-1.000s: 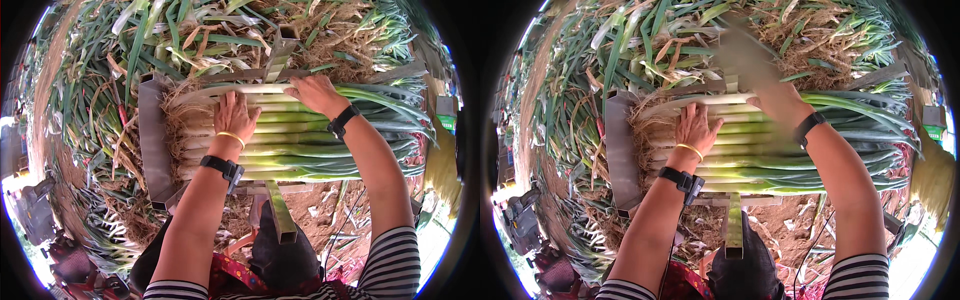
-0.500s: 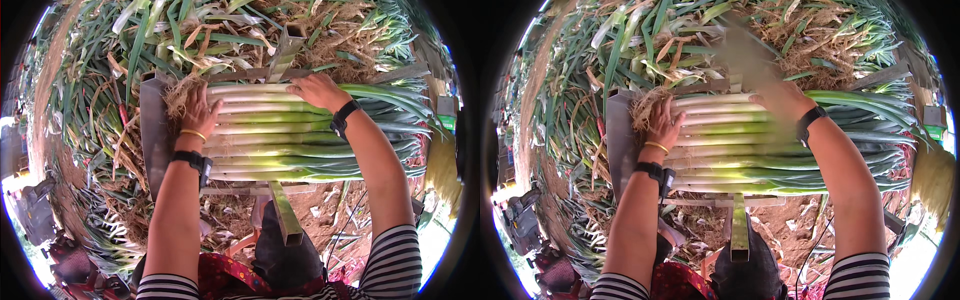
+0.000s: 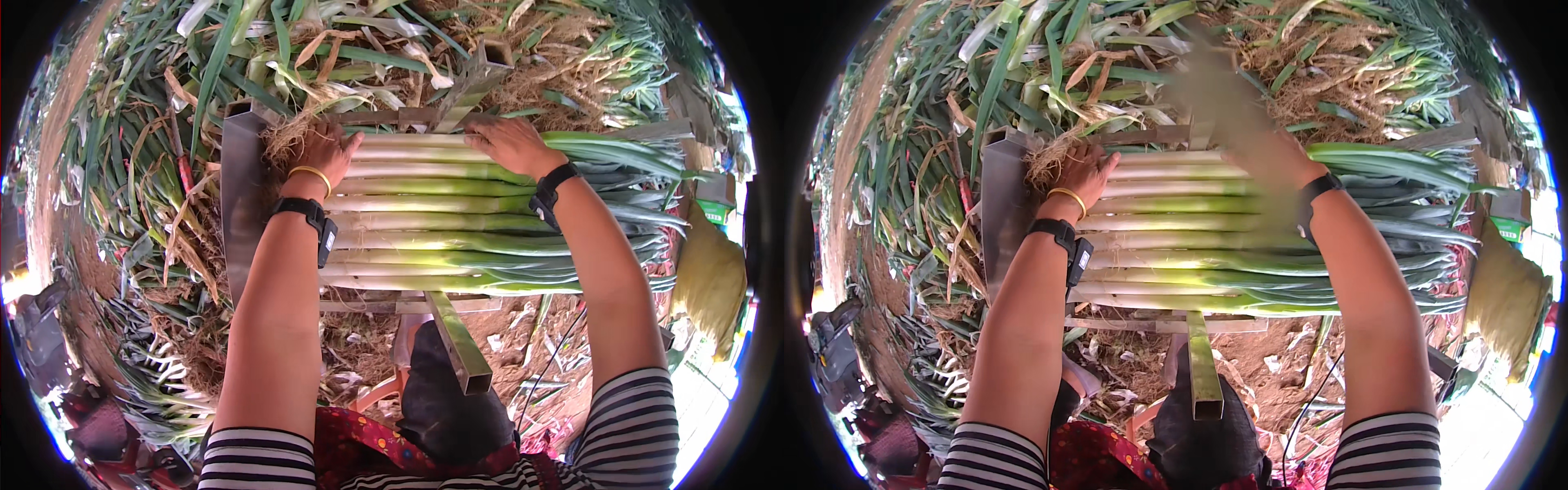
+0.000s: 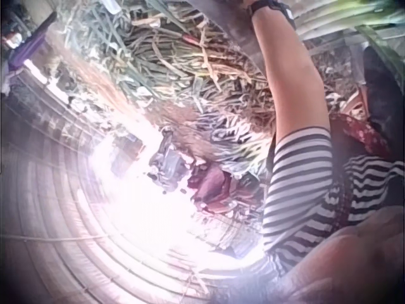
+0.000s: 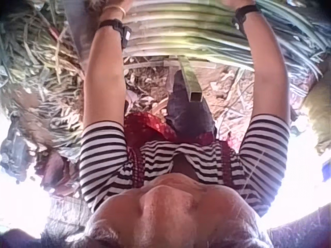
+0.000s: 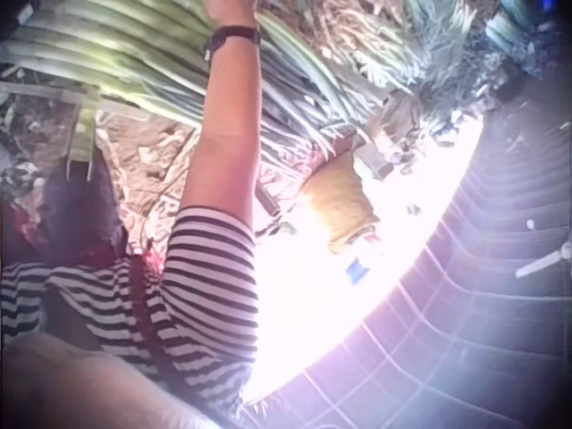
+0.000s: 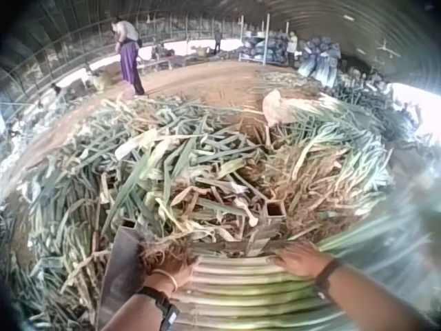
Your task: The person gathers leeks from a pile and arranges them in a metal frame, occasionally swapping individual leeks out. Once the frame is full, they tie the bundle with a pink ribbon and set it aside.
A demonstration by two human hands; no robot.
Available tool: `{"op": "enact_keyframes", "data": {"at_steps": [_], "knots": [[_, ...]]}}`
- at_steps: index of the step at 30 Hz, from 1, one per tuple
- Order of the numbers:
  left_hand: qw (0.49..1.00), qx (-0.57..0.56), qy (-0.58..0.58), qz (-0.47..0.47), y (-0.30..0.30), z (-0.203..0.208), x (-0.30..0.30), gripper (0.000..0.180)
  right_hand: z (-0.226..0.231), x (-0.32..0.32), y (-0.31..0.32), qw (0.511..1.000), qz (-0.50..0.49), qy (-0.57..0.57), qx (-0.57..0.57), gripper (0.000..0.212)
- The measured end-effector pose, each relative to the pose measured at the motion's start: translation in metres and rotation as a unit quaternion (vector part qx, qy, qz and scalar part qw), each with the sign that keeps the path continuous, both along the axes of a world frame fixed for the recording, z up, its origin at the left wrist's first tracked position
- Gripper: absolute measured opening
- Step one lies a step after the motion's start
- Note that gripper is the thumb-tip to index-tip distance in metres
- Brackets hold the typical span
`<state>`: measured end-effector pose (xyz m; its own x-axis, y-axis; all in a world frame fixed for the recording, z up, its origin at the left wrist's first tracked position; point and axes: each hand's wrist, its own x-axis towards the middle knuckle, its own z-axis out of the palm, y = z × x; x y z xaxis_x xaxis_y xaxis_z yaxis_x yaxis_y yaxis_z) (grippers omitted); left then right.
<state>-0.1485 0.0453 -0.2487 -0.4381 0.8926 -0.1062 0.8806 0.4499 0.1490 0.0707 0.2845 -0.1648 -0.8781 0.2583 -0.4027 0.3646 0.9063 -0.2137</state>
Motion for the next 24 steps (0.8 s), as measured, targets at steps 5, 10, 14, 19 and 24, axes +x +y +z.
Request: {"op": "enact_keyframes", "data": {"at_steps": [5, 10, 14, 19, 24], "knots": [[0.998, -0.039, -0.02, 0.052, -0.029, 0.034, 0.014, 0.062, 0.024, 0.023, 0.003, 0.989, 0.004, -0.139, 0.057, 0.066], [0.983, -0.061, -0.174, -0.005, -0.063, 0.144, 0.057, 0.054, 0.038, 0.081, 0.027, 0.971, -0.033, -0.122, 0.204, 0.067], [0.988, 0.023, -0.15, -0.025, -0.15, 0.224, 0.101, 0.051, 0.077, 0.124, 0.007, 0.987, -0.069, -0.02, 0.145, 0.06], [0.987, -0.003, -0.128, 0.097, -0.253, 0.255, 0.142, 0.054, 0.19, 0.196, -0.076, 0.971, -0.079, 0.11, 0.198, 0.044], [0.977, 0.004, -0.161, 0.138, -0.298, 0.268, 0.186, 0.053, 0.211, 0.306, -0.066, 0.935, -0.227, 0.131, 0.239, 0.029]]}}
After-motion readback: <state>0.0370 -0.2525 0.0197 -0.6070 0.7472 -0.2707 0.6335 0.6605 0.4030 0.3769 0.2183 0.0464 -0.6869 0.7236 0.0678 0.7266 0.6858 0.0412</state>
